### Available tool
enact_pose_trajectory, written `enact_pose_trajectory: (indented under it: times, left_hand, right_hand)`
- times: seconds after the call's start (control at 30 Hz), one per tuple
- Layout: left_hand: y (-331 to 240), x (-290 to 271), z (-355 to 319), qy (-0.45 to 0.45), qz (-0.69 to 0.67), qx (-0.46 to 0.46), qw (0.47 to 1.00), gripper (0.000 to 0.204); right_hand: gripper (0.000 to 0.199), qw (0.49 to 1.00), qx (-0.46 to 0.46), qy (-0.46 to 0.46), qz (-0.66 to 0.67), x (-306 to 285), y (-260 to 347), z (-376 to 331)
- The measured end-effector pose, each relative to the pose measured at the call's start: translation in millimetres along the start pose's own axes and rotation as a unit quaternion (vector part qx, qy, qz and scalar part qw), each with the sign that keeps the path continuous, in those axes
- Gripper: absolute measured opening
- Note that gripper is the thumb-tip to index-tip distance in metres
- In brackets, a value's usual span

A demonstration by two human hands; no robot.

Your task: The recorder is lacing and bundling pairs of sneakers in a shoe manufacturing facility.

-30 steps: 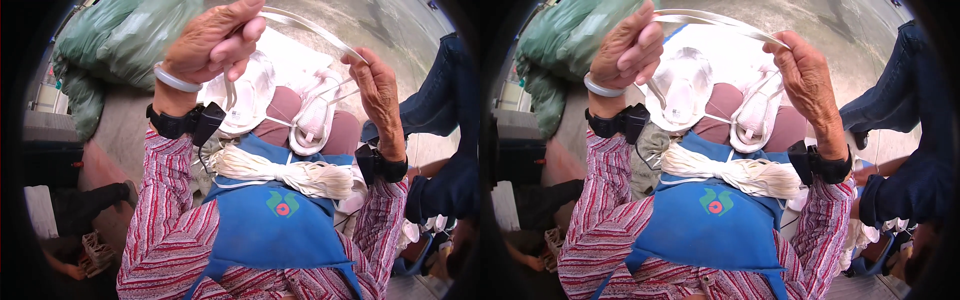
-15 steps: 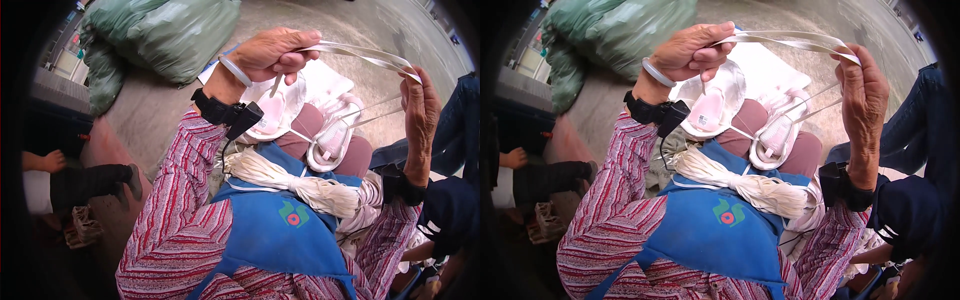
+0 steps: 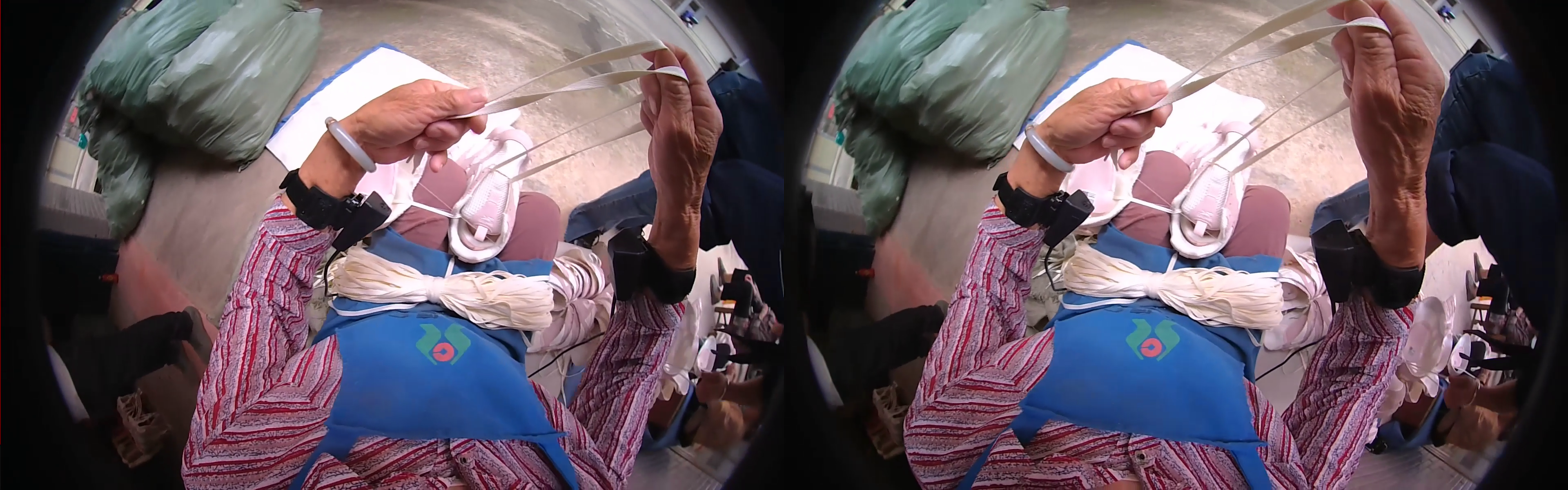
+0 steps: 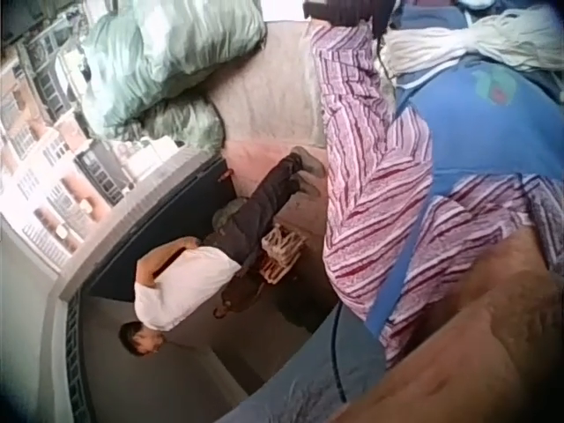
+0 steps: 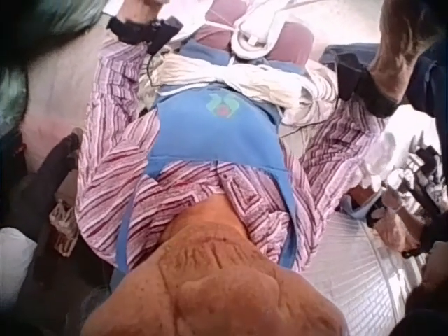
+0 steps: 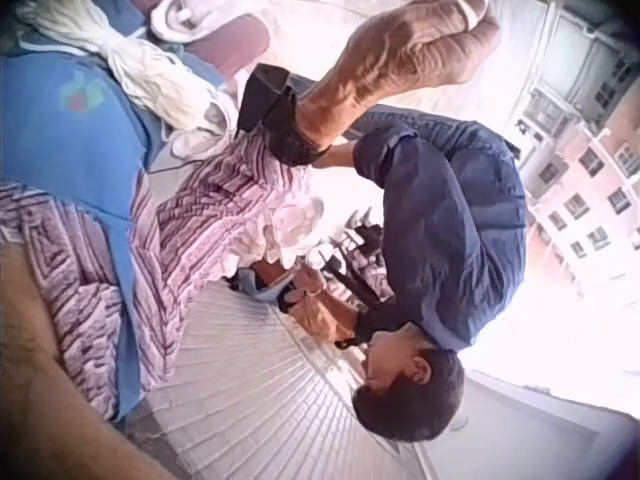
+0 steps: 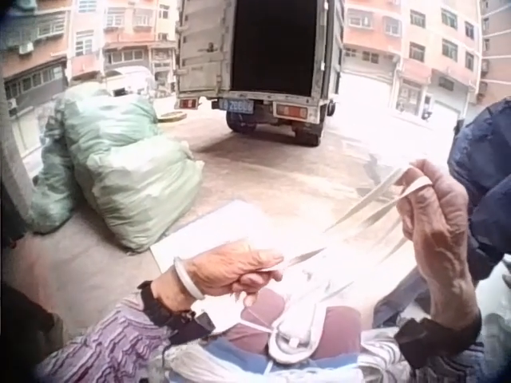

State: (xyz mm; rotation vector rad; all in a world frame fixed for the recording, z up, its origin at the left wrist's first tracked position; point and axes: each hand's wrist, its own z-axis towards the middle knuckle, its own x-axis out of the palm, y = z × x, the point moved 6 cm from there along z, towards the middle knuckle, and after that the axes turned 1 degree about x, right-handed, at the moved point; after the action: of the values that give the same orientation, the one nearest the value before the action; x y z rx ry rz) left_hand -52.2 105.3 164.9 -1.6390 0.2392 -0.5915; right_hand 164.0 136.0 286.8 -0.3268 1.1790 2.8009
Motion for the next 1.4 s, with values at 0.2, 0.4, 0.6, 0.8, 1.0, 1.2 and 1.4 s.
enact_pose_trajectory:
  times: [0.2, 0.4, 0.6, 0.8, 1.0, 1.2, 1.4]
  left_hand:
    - [33, 11, 22, 0.026, -0.042, -0.044, 0.998, 0.036]
    - [103, 38, 36, 0.068, -0.200, -0.209, 0.955, 0.053]
    - [156, 64, 61, 0.066, -0.426, -0.221, 0.875, 0.068]
    - [155, 77, 83, 0.005, -0.469, -0.180, 0.865, 0.062]
    - [182, 54, 88, -0.122, -0.494, -0.147, 0.849, 0.032]
    - [180, 58, 93, -0.116, -0.498, -0.148, 0.846, 0.020]
    - [149, 55, 50, -0.019, -0.385, -0.174, 0.906, 0.034]
  right_hand:
    - [0.028, 0.999, -0.034, -0.019, -0.027, -31, 21, 10]
    - [0.023, 0.992, -0.021, -0.112, 0.058, -72, 55, 43]
    - [0.020, 0.976, 0.008, -0.183, 0.121, -120, 55, 33]
    - [0.026, 0.972, -0.106, -0.183, 0.102, -164, 91, 29]
    - [0.022, 0.957, -0.069, -0.265, 0.090, -176, 112, 25]
    - [0.021, 0.947, -0.123, -0.271, 0.123, -186, 144, 23]
    - [0.026, 0.954, -0.134, -0.201, 0.179, -166, 164, 26]
